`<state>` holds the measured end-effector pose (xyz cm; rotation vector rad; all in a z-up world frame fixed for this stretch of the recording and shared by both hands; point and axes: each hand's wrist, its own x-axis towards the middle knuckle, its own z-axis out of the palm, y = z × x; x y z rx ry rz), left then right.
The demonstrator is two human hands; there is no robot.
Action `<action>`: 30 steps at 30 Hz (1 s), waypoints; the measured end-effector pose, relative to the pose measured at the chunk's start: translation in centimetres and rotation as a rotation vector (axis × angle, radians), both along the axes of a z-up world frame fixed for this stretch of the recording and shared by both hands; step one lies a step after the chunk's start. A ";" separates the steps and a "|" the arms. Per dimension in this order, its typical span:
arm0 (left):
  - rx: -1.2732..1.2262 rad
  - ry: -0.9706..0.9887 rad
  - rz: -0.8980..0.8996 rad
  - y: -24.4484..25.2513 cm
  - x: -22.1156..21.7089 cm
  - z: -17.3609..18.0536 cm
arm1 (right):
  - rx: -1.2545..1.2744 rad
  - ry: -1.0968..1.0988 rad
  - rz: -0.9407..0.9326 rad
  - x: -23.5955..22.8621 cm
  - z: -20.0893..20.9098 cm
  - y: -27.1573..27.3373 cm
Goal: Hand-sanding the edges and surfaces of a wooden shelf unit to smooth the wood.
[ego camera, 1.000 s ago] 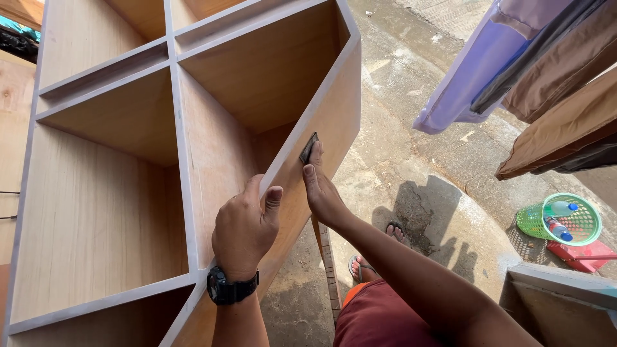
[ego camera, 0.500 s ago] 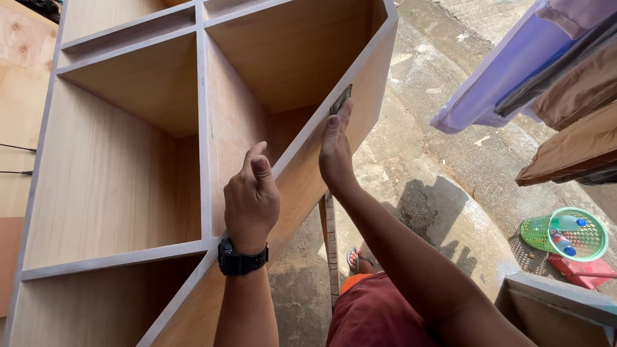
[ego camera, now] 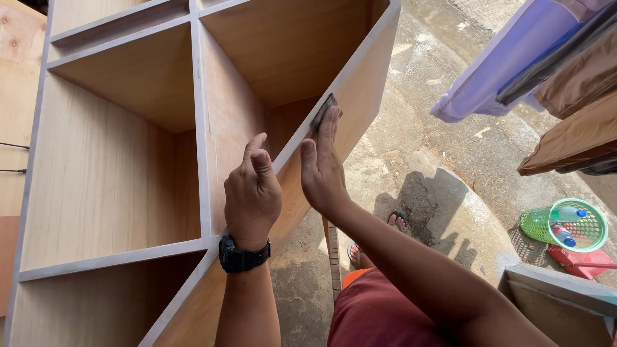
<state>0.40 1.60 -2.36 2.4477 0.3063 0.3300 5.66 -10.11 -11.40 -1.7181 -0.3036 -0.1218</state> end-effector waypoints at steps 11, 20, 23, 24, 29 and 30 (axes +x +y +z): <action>-0.034 -0.028 -0.039 0.3 -0.1 -0.1 | -0.066 -0.151 0.074 -2.1 -1.5 -0.1; -0.065 -0.060 -0.022 0.4 -0.8 0.0 | -0.041 -0.204 0.010 1.6 -2.2 -0.2; -0.073 -0.057 -0.022 0.3 -0.6 0.0 | -0.061 -0.147 0.110 -3.3 -1.4 0.4; -0.083 -0.046 -0.010 0.4 -0.6 -0.1 | -0.083 -0.101 0.205 -5.4 -1.5 0.7; -0.044 -0.047 -0.020 0.6 -0.7 -0.6 | -0.024 -0.072 0.078 2.6 -1.6 -1.4; -0.044 -0.045 -0.018 0.6 -0.7 -0.5 | -0.015 -0.081 0.013 4.4 -1.5 -2.0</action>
